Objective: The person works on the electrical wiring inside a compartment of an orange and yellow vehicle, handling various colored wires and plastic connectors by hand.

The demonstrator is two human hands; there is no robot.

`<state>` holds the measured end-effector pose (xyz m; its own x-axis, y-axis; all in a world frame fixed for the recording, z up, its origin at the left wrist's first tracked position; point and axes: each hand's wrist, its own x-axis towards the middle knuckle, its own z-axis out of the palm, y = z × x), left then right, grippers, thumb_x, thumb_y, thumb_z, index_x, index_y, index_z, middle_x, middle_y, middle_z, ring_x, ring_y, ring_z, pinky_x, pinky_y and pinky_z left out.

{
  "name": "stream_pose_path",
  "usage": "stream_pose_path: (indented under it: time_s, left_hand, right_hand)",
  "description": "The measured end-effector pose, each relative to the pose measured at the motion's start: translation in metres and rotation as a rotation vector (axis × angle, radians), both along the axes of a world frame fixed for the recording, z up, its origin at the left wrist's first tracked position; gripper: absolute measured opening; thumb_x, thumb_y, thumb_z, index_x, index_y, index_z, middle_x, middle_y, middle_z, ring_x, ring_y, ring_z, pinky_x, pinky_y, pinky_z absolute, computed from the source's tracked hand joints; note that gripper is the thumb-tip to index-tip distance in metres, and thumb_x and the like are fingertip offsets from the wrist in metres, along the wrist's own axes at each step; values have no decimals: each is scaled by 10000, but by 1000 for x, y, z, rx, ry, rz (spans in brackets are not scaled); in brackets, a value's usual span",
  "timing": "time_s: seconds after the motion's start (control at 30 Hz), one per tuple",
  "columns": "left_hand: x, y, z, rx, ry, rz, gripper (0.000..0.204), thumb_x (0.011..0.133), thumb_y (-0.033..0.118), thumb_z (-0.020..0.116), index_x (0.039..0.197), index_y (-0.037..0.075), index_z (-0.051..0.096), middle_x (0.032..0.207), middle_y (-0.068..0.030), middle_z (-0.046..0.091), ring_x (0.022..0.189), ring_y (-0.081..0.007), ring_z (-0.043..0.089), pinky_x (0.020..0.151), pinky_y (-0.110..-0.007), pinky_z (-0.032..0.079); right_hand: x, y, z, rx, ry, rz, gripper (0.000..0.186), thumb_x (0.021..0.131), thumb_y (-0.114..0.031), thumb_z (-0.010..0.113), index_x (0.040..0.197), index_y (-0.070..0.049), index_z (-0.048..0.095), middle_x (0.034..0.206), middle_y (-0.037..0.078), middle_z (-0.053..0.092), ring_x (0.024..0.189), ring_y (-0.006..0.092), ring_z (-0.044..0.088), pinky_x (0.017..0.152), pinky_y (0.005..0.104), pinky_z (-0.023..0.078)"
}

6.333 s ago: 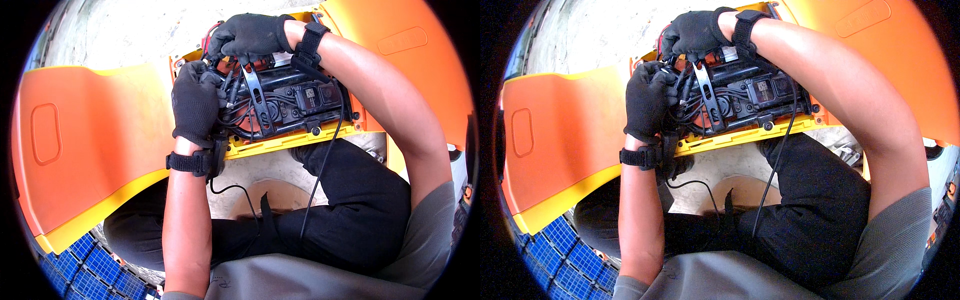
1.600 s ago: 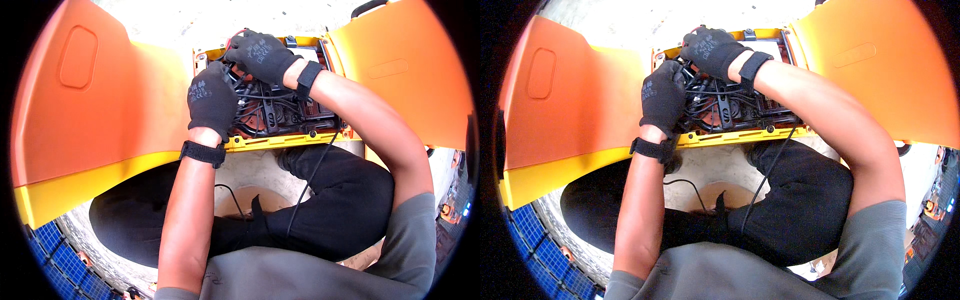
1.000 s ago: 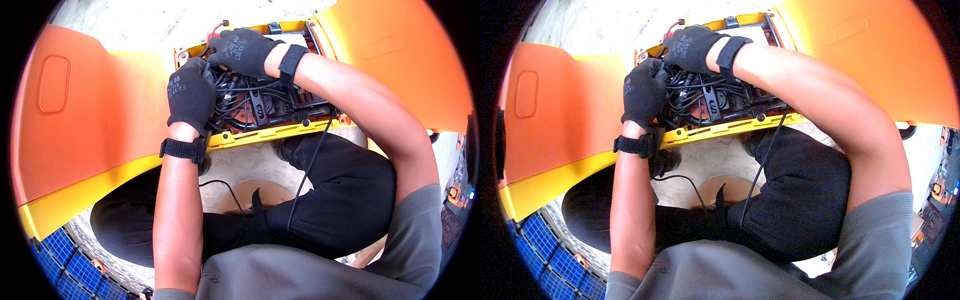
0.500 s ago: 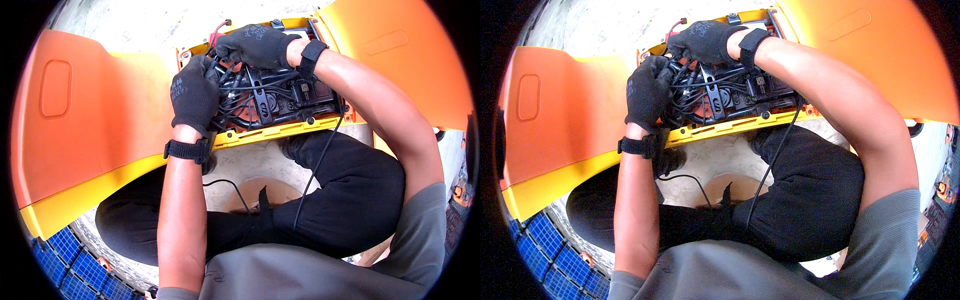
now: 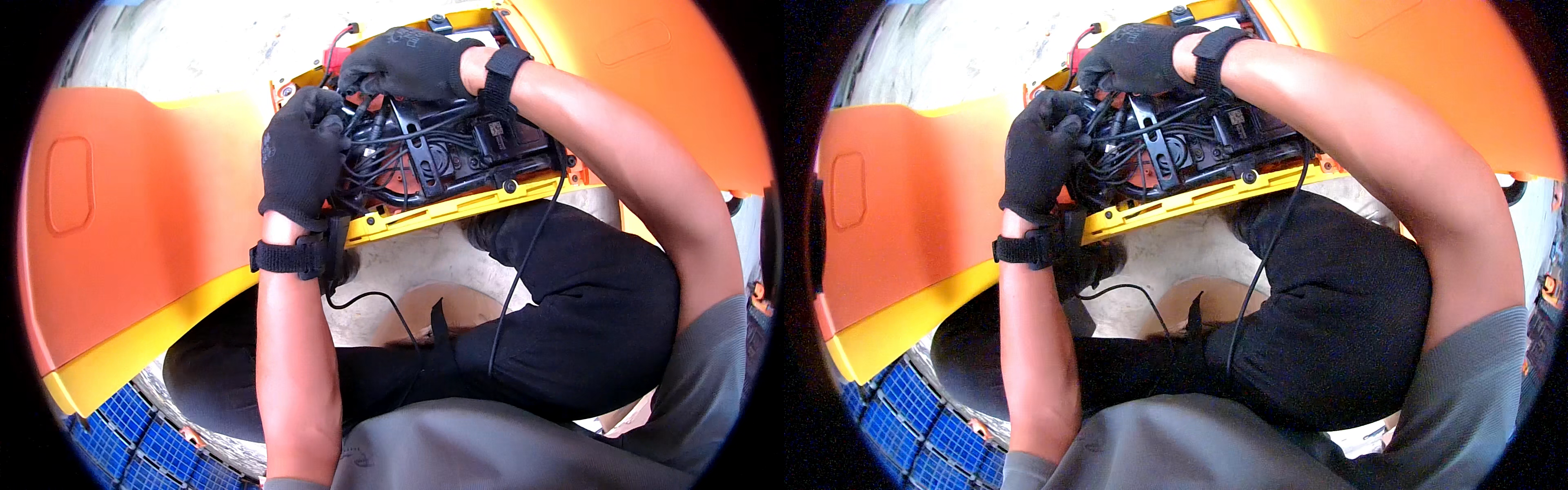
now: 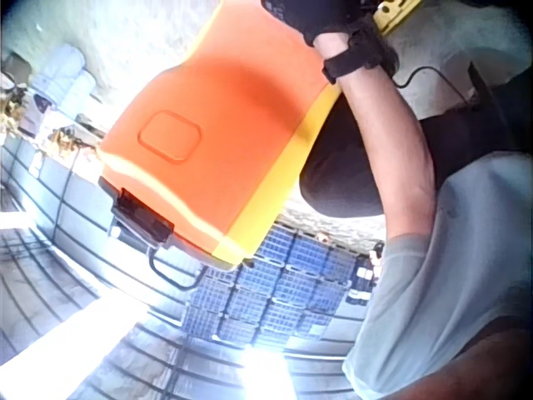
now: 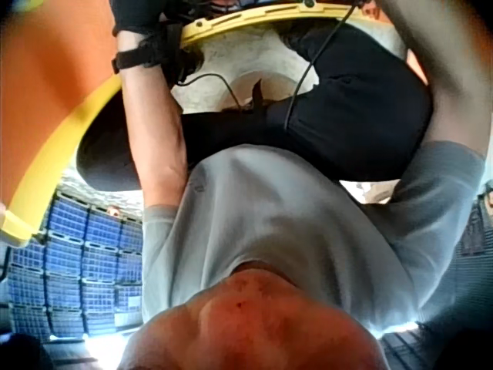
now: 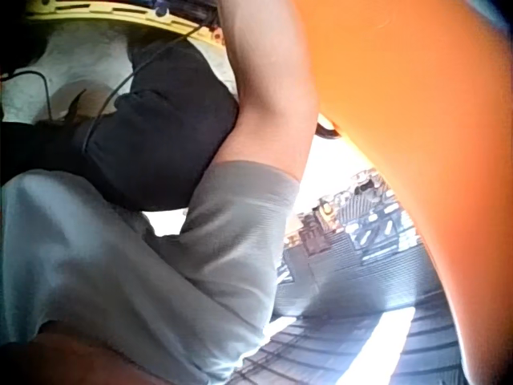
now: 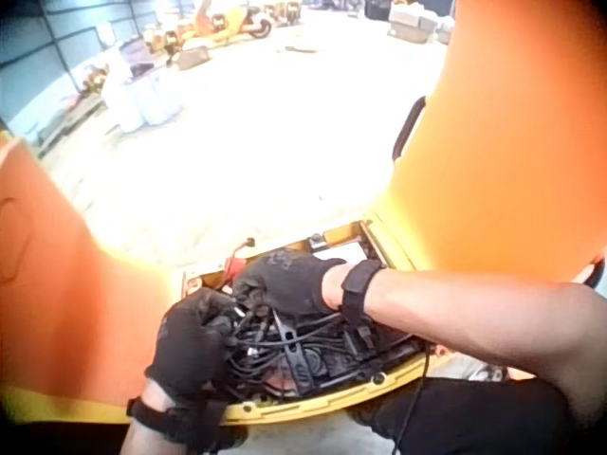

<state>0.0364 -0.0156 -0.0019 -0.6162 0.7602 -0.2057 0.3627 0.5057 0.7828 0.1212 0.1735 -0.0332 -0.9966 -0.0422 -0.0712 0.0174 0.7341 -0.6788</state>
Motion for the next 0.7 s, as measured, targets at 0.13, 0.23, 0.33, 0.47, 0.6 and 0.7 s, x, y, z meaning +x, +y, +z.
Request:
stream_pose_path:
  time_s: [0.13,0.23,0.33,0.47,0.6,0.7]
  left_hand:
    - [5,4,8,-59,-81,58,136,877,13,579,989,21,655,793,-100,697,606,-157,658,588,-308,513]
    - [5,4,8,-61,-91,52,128,872,18,586,979,19,656,779,-99,692,597,-156,651,585,-309,511]
    - [3,5,5,-46,-17,12,122,865,20,591,968,17,658,767,-100,690,595,-161,650,586,-312,511]
    - [3,4,2,-48,-31,30,128,860,24,596,968,16,663,772,-107,694,603,-167,655,592,-315,513]
    - [1,4,-1,-52,11,4,132,863,31,600,977,16,665,786,-114,700,616,-170,661,601,-318,515]
    - [2,5,2,-65,-10,22,128,867,38,606,978,16,666,787,-118,700,622,-174,665,609,-322,517]
  right_hand:
    - [1,2,1,-9,3,19,274,940,-140,516,1162,-77,663,1047,102,717,968,244,690,908,363,519]
    - [1,1,0,14,34,14,272,936,-132,520,1161,-77,664,1045,103,717,968,243,692,900,362,524]
    - [1,2,-3,54,69,25,267,940,-133,519,1156,-74,665,1037,106,718,958,245,695,888,359,529]
    - [-1,1,-4,-16,42,18,259,951,-150,520,1150,-71,665,1032,111,716,936,248,699,879,358,530]
    - [0,2,-5,-3,68,21,250,949,-164,533,1138,-68,666,1025,114,715,929,248,699,877,360,528]
    - [1,1,-4,9,32,-10,243,945,-157,536,1129,-73,670,1029,116,712,941,255,690,885,363,522]
